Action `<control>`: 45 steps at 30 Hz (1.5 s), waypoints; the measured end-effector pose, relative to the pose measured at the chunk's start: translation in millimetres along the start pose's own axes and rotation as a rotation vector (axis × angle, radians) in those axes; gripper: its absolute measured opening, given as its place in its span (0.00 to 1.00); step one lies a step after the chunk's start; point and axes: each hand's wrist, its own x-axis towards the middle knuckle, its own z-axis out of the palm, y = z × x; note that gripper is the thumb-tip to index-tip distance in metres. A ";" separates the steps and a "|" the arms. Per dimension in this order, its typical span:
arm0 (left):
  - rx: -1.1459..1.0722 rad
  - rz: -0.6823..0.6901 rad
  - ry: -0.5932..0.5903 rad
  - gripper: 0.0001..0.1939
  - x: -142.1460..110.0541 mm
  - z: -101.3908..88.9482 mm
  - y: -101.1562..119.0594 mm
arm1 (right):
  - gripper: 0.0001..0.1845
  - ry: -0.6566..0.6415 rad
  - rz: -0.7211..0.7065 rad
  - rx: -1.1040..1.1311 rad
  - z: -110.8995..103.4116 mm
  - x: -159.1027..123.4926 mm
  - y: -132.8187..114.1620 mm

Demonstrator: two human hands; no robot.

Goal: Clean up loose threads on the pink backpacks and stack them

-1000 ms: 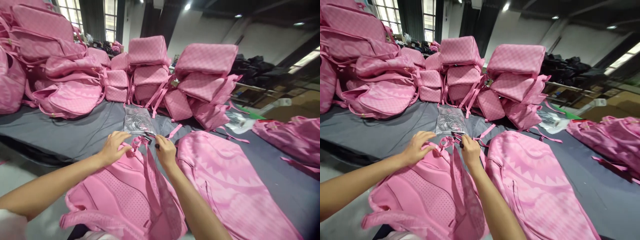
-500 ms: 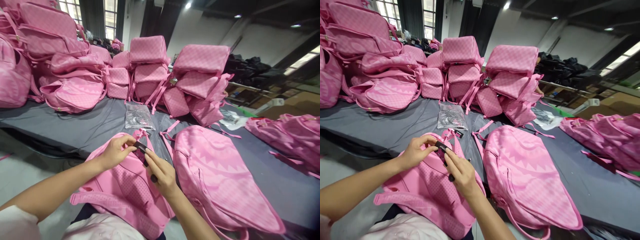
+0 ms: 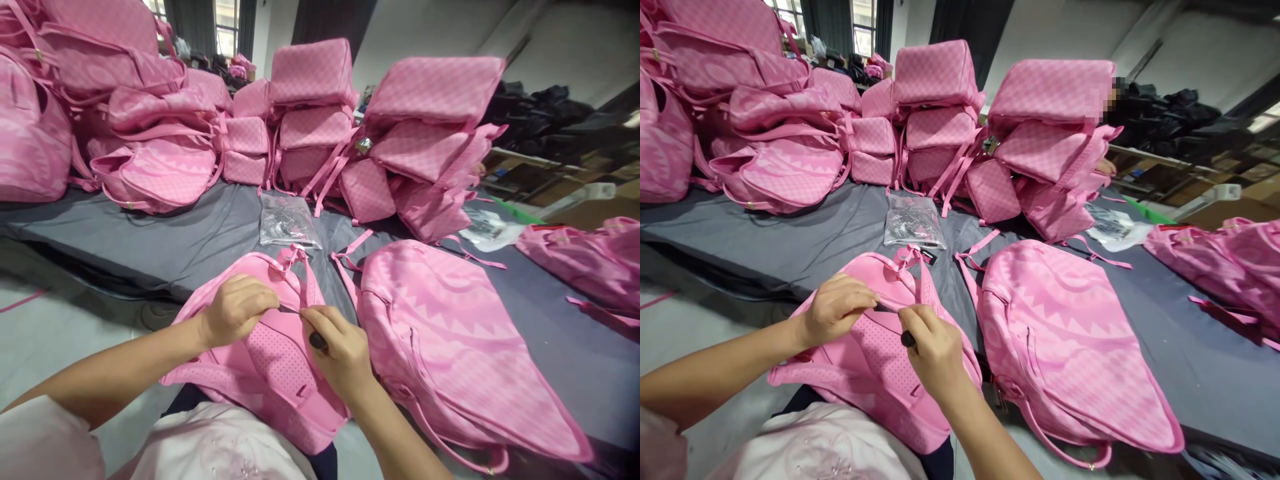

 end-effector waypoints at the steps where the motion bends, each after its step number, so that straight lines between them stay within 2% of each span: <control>1: 0.034 -0.032 -0.019 0.08 -4.8 -0.1 -1.7 | 0.16 -0.049 0.015 -0.048 2.6 0.3 2.0; 3: 0.166 -0.191 -0.080 0.06 -17.2 -0.4 -8.8 | 0.14 -0.095 0.084 -0.103 11.3 -0.4 10.4; 6: 0.381 -0.479 -0.294 0.20 -40.9 0.6 -27.4 | 0.12 -0.080 0.252 0.008 32.3 -1.0 30.8; 8: 0.417 -0.550 -0.434 0.26 -56.9 3.7 -41.7 | 0.13 -0.091 0.368 0.089 47.8 2.8 43.4; 10: 0.393 -0.535 -0.466 0.25 -70.4 7.9 -53.4 | 0.15 -0.185 0.467 0.107 60.7 11.4 50.6; 13: 0.358 -0.438 -0.382 0.20 -84.4 11.9 -61.8 | 0.17 -0.503 0.536 0.097 73.2 30.5 49.8; 16: 0.362 -0.364 -0.328 0.18 -92.2 11.3 -63.0 | 0.16 -0.827 0.470 0.009 81.4 48.9 42.0; 19: 0.341 -0.349 -0.298 0.18 -95.9 10.2 -64.7 | 0.15 -0.975 0.375 -0.100 89.7 58.8 36.3; 24: 0.324 -0.307 -0.253 0.15 -98.9 12.2 -68.4 | 0.13 -1.004 0.313 -0.098 101.9 59.8 34.5; 27: 0.315 -0.314 -0.222 0.18 -100.2 13.0 -68.3 | 0.14 -1.033 0.226 -0.094 101.9 64.1 33.5; 31: 0.256 -0.356 -0.154 0.33 -101.9 13.1 -68.6 | 0.16 -1.094 0.157 -0.137 95.6 73.5 30.9; 34: 0.254 -0.387 -0.124 0.44 -102.5 12.9 -69.4 | 0.16 -0.987 0.188 -0.103 102.0 79.1 28.9; 36: 0.274 -0.394 -0.124 0.47 -102.4 12.0 -69.3 | 0.15 -0.903 0.203 -0.016 114.1 84.7 25.7; 38: 0.300 -0.388 -0.121 0.47 -102.5 10.4 -68.5 | 0.12 -0.894 0.191 0.067 128.0 93.4 21.0; 41: 0.331 -0.378 -0.135 0.46 -104.1 8.7 -68.1 | 0.11 -0.946 0.150 0.089 139.9 106.6 16.6; 43: 0.352 -0.371 -0.156 0.46 -106.4 9.5 -69.5 | 0.11 -0.941 0.072 0.061 136.9 107.6 18.1; 45: 0.367 -0.360 -0.147 0.46 -108.8 12.0 -71.7 | 0.12 -0.944 -0.023 -0.001 125.1 98.8 23.1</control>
